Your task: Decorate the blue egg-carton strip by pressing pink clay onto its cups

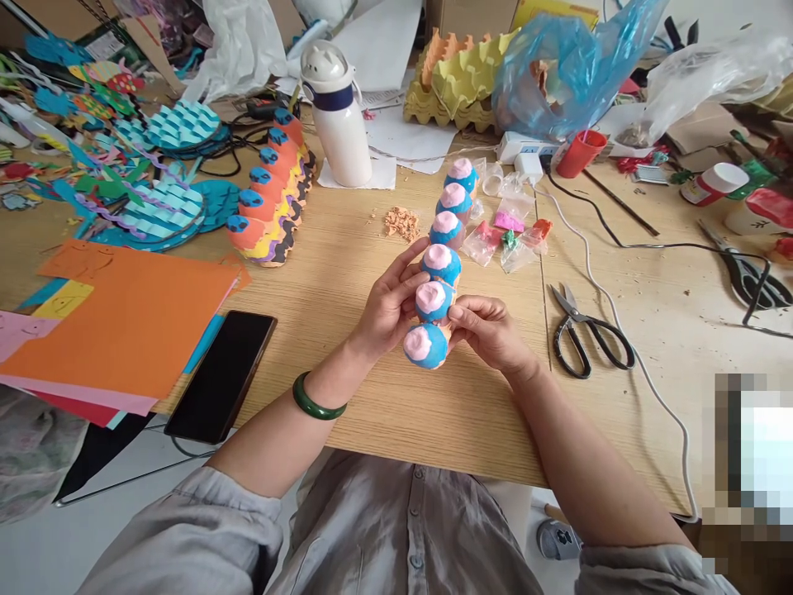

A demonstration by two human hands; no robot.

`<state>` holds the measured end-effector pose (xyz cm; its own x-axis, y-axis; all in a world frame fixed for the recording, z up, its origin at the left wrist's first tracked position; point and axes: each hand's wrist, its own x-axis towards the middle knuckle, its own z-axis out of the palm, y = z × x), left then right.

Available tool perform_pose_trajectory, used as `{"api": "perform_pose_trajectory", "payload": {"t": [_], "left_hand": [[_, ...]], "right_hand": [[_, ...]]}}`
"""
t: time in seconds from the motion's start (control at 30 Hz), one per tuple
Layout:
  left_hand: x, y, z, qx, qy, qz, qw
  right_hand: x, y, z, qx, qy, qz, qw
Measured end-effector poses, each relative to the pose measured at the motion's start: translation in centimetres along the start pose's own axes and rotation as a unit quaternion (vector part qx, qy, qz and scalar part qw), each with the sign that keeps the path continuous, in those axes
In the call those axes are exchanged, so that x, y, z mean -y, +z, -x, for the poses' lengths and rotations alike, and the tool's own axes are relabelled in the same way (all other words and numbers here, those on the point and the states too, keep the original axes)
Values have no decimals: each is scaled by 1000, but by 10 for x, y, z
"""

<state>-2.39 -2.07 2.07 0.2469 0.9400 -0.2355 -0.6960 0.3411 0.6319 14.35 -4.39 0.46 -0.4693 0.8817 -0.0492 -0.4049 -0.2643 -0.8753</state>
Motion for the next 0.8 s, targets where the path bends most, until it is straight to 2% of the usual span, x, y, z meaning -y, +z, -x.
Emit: {"api": "perform_pose_trajectory", "payload": {"t": [0.1,0.23,0.43,0.63,0.8], "left_hand": [[0,0,-1,-10,-6,12,1000],[1,-4,-4,-13,3,12,1000],[1,-3,-5,-11,17,9,1000],[0,3,-1,-27,-2,1,1000],[-2,1,-1,-22,-15,1,1000]], "right_hand": [[0,1,0,-8,-5,6,1000],[0,4,-2,-53,-2,-19,998],[1,5,-2,-36,3,2,999],[5,6,1,-29,-7,61,998],[4,9,2,-21,8,45,999]]}}
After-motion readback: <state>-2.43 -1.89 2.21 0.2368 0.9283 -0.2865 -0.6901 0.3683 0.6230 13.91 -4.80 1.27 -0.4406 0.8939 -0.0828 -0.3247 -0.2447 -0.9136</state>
